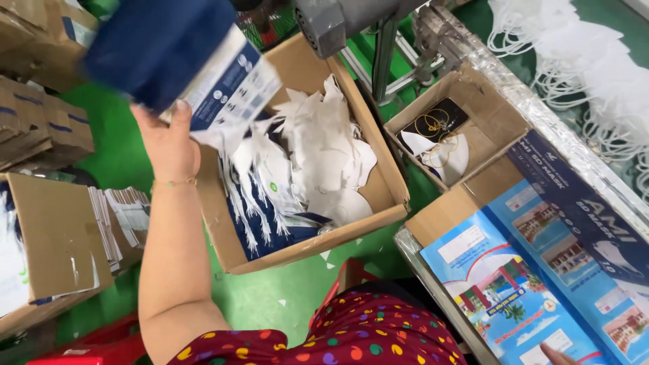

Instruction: Counting and placing white face masks into small plastic bags, then organizing the bags into boxes.

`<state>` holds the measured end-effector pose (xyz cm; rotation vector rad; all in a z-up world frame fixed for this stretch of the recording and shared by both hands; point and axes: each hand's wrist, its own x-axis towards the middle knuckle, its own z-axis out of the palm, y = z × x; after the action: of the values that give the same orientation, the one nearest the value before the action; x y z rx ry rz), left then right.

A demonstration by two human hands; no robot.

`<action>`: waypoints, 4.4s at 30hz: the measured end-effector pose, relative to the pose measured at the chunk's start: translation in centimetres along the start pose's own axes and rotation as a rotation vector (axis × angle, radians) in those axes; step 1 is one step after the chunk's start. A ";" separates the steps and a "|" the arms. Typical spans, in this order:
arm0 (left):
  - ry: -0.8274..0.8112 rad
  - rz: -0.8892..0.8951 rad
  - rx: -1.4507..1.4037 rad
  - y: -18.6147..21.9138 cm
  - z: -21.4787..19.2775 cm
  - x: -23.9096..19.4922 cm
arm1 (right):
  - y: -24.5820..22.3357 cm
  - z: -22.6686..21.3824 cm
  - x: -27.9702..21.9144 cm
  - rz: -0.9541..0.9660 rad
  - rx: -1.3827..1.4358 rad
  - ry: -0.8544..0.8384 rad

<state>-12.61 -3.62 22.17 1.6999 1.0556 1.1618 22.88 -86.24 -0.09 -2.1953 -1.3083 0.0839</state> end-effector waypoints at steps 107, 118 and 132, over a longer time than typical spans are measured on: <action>-1.231 0.568 0.145 6.9 42.4 -39.2 | -17.8 -4.6 -5.0 0.933 0.791 0.414; -1.168 0.347 0.199 5.1 43.3 -39.6 | -18.2 -1.6 4.2 0.620 0.320 0.323; -1.409 0.741 -0.245 9.6 39.1 -45.1 | -14.8 1.9 6.7 0.875 0.189 0.792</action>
<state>16.23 -54.90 8.42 2.0905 -0.5848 0.1805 14.08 -74.67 7.36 -2.1158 0.1070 -0.2886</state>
